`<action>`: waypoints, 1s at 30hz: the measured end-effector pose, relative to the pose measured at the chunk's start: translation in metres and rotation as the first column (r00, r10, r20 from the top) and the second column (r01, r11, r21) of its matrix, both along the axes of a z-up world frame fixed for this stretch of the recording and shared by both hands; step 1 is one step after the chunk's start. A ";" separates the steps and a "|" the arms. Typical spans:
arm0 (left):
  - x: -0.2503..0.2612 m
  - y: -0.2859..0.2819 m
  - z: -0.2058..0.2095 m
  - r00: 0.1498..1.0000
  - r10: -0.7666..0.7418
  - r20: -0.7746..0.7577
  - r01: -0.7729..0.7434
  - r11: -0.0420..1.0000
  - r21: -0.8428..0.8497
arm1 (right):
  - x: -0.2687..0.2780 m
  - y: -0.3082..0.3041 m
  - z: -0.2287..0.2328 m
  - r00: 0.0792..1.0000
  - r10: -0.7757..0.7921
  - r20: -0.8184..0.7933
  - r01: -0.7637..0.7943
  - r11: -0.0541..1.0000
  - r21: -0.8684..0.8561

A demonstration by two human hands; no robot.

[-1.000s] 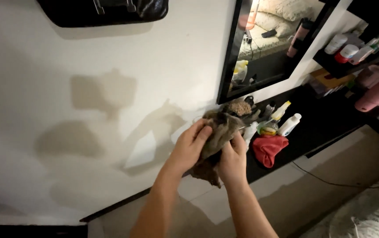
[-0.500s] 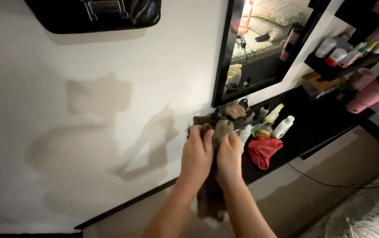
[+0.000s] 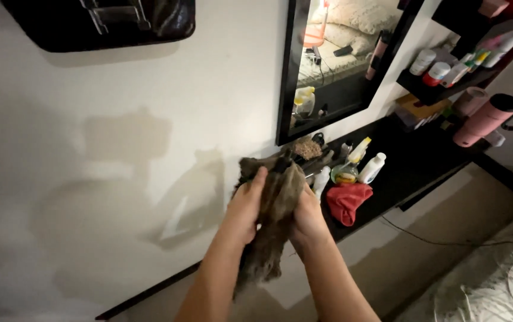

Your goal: Cleaning hair tools and organizing cosmetic products on a vanity shelf.

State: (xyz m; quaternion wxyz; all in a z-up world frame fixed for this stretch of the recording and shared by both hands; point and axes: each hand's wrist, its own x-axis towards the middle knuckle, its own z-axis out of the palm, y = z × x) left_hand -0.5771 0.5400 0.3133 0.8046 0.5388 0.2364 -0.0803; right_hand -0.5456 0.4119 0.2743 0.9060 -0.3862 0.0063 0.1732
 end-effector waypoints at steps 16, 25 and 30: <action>-0.023 -0.033 -0.027 0.920 -0.123 0.373 -0.213 0.643 0.736 | -0.006 0.013 -0.038 0.886 -0.423 0.189 0.426 0.904 0.027; -0.021 -0.025 -0.026 0.976 -0.086 0.199 -0.065 0.761 0.645 | -0.029 0.021 -0.010 0.938 -0.317 0.136 0.335 0.933 -0.130; -0.023 -0.011 -0.025 0.967 -0.142 0.213 -0.031 0.760 0.649 | -0.009 0.013 -0.067 0.922 -0.294 0.252 0.333 0.934 -0.128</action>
